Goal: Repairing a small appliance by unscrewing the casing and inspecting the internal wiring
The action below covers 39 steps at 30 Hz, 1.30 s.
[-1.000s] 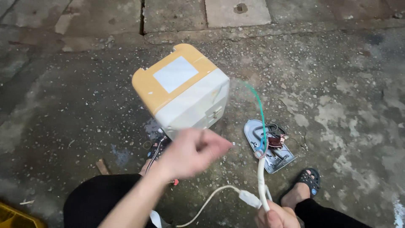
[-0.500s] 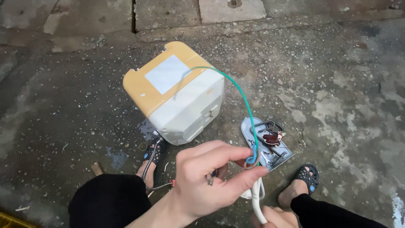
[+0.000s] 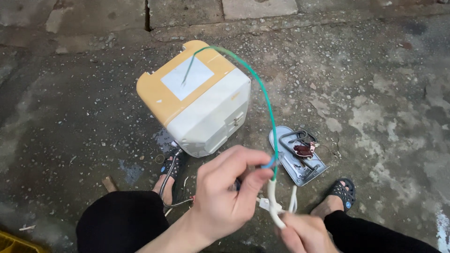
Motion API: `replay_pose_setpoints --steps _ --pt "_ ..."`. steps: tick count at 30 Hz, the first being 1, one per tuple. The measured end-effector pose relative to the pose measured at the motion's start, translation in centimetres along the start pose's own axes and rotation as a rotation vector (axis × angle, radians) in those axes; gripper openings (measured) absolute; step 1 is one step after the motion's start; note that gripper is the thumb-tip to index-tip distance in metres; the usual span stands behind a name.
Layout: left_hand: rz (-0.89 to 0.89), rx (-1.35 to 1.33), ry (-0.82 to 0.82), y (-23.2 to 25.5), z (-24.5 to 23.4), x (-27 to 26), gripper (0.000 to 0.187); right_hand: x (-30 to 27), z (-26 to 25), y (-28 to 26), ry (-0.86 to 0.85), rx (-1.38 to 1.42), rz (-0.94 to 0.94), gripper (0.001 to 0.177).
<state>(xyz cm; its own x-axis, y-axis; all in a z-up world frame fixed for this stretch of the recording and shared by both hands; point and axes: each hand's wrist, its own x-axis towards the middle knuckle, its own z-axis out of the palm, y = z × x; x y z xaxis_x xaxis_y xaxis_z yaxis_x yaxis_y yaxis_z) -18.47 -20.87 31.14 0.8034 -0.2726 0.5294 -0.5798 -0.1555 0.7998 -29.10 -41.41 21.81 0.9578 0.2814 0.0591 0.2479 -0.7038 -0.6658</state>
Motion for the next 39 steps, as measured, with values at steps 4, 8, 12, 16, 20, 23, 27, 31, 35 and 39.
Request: replay_pose_setpoints --steps 4,8,12,16,20,23,27,31,35,39 --pt "-0.07 0.025 0.007 -0.7 0.9 -0.8 0.019 2.6 -0.9 -0.2 -0.052 0.378 -0.074 0.044" --pt "-0.146 0.03 -0.099 -1.1 2.1 -1.1 0.011 4.0 -1.1 -1.7 0.083 0.816 -0.039 0.04" --pt "-0.322 0.138 -0.184 -3.4 2.5 -0.4 0.017 6.8 -1.1 -0.7 0.264 0.402 0.079 0.024" --pt "-0.425 0.097 -0.143 -5.0 2.5 1.6 0.015 8.7 0.2 -0.5 0.278 0.418 0.068 0.028" --pt "-0.575 -0.168 -0.02 -7.0 2.6 1.8 0.012 9.4 1.3 0.3 0.165 0.636 0.199 0.034" --pt "-0.613 -0.357 0.047 -8.7 2.7 1.3 0.007 10.1 0.5 0.7 0.036 0.803 0.18 0.034" --pt "-0.577 -0.084 0.038 -9.3 2.5 1.1 0.017 11.2 -1.1 1.9 0.1 0.364 0.124 0.028" --pt "-0.632 -0.095 -0.051 -9.5 3.8 0.6 0.013 11.4 0.2 2.0 0.277 0.21 0.095 0.043" --pt "-0.732 -0.497 -0.068 -10.5 4.4 -0.2 0.013 11.5 1.5 2.8 0.565 -0.154 -0.221 0.028" --pt "-0.938 -0.746 -0.023 -10.7 4.5 -0.8 0.012 11.7 0.6 2.5 0.516 -0.418 -0.323 0.025"
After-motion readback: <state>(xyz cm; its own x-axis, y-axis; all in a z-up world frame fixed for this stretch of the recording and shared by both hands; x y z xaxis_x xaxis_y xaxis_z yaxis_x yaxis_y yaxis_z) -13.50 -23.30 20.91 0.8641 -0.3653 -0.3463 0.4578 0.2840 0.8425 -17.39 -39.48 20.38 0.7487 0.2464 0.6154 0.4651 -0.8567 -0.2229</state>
